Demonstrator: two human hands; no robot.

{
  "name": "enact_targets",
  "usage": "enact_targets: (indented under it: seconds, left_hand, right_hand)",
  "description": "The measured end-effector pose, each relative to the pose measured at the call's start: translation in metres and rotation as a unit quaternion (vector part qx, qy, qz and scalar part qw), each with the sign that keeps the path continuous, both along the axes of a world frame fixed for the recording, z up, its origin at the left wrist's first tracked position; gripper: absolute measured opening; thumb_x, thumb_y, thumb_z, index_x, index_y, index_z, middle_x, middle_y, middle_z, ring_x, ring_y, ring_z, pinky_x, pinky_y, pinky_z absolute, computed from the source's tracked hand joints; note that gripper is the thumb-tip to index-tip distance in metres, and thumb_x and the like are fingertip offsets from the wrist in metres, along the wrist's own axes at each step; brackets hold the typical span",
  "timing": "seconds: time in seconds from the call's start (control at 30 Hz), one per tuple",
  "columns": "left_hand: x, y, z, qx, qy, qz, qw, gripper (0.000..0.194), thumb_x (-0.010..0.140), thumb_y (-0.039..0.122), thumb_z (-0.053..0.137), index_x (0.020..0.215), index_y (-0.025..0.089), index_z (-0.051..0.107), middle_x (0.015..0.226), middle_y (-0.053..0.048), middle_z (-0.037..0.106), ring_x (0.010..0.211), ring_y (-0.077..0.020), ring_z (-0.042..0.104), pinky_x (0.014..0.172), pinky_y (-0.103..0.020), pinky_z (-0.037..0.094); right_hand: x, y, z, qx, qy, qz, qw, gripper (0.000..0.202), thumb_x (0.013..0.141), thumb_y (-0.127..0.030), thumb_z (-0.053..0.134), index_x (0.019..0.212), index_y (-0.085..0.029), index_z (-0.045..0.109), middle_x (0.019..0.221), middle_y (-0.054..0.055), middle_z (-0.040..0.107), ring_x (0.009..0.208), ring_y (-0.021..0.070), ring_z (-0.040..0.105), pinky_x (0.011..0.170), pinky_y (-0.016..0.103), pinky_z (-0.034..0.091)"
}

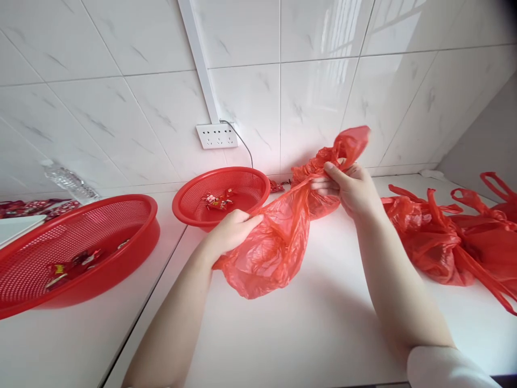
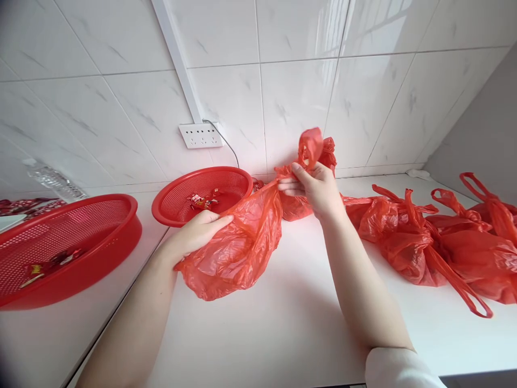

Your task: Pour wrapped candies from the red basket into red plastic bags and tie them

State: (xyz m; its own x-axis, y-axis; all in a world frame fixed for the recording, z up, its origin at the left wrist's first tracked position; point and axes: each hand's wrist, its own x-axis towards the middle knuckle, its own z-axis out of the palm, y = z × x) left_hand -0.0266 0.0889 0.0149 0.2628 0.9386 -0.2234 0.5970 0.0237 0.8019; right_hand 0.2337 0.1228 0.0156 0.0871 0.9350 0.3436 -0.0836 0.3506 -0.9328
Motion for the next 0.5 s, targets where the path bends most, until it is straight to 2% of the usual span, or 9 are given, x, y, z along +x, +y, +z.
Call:
enact_targets:
  seconds: [0.07,0.17,0.23,0.3,0.33,0.4,0.47,0.5]
  left_hand:
    - [-0.004,0.001,0.004,-0.016,0.061,0.006,0.998,0.048,0.083,0.061,0.046,0.061,0.021,0.033,0.058,0.002,0.041,0.048,-0.0117,0.041,0.047,-0.027,0.028]
    - [-0.004,0.003,0.003,-0.018,0.127,0.043,0.991,0.048,0.086,0.061,0.039,0.062,0.022,0.026,0.056,0.002,0.035,0.045,-0.0110,0.035,0.046,-0.027,0.023]
    - [-0.001,0.004,0.001,-0.004,0.162,0.062,0.985,0.047,0.087,0.058,0.037,0.062,0.022,0.023,0.057,0.002,0.033,0.044,-0.0106,0.032,0.046,-0.028,0.022]
    - [0.001,0.002,-0.001,0.016,0.183,0.066,0.981,0.046,0.087,0.057,0.038,0.062,0.022,0.021,0.057,0.002,0.031,0.044,-0.0103,0.030,0.045,-0.028,0.021]
    - [0.002,0.001,-0.001,0.023,0.187,0.059,0.980,0.046,0.087,0.056,0.039,0.062,0.022,0.021,0.057,0.002,0.030,0.044,-0.0101,0.029,0.045,-0.028,0.021]
    - [0.002,-0.003,0.000,0.027,0.184,0.037,0.982,0.045,0.085,0.055,0.041,0.061,0.022,0.022,0.057,0.002,0.030,0.045,-0.0101,0.028,0.045,-0.028,0.020]
    - [-0.001,-0.005,0.002,0.014,0.178,0.005,0.984,0.044,0.083,0.053,0.044,0.060,0.022,0.024,0.057,0.002,0.032,0.045,-0.0103,0.031,0.045,-0.028,0.021]
    - [-0.004,-0.005,0.004,0.001,0.184,-0.013,0.983,0.043,0.082,0.052,0.048,0.059,0.021,0.026,0.056,0.002,0.034,0.045,-0.0106,0.033,0.045,-0.028,0.021]
  right_hand:
    - [0.002,0.002,-0.002,0.036,-0.001,-0.022,0.999,0.031,0.081,-0.047,0.067,0.095,-0.022,0.054,0.086,0.004,0.072,0.083,0.0206,0.072,0.073,0.033,0.061]
    - [-0.008,-0.007,0.000,0.111,-0.064,-0.087,0.988,0.032,0.085,-0.042,0.064,0.110,-0.026,0.051,0.103,0.004,0.069,0.094,0.0193,0.069,0.081,0.035,0.058]
    - [-0.021,-0.024,0.004,0.176,-0.144,-0.121,0.966,0.023,0.090,-0.037,0.057,0.109,-0.026,0.052,0.101,0.004,0.068,0.091,0.0172,0.068,0.080,0.033,0.056]
    - [-0.035,-0.044,0.008,0.241,-0.254,-0.092,0.932,0.011,0.094,-0.031,0.049,0.101,-0.023,0.055,0.093,0.003,0.067,0.084,0.0154,0.066,0.077,0.031,0.053]
    - [-0.042,-0.053,0.010,0.268,-0.322,-0.048,0.907,0.011,0.095,-0.027,0.047,0.097,-0.022,0.056,0.089,0.003,0.066,0.081,0.0151,0.065,0.075,0.029,0.052]
    - [-0.055,-0.065,0.008,0.289,-0.472,0.072,0.830,0.013,0.094,-0.021,0.045,0.092,-0.019,0.058,0.079,0.003,0.064,0.074,0.0152,0.062,0.068,0.028,0.048]
    - [-0.066,-0.064,0.001,0.245,-0.595,0.164,0.747,0.018,0.093,-0.017,0.043,0.087,-0.018,0.060,0.071,0.002,0.063,0.069,0.0158,0.059,0.063,0.027,0.043]
    - [-0.070,-0.058,-0.004,0.191,-0.648,0.184,0.714,0.020,0.093,-0.016,0.043,0.085,-0.018,0.061,0.070,0.003,0.063,0.068,0.0160,0.059,0.062,0.027,0.042]
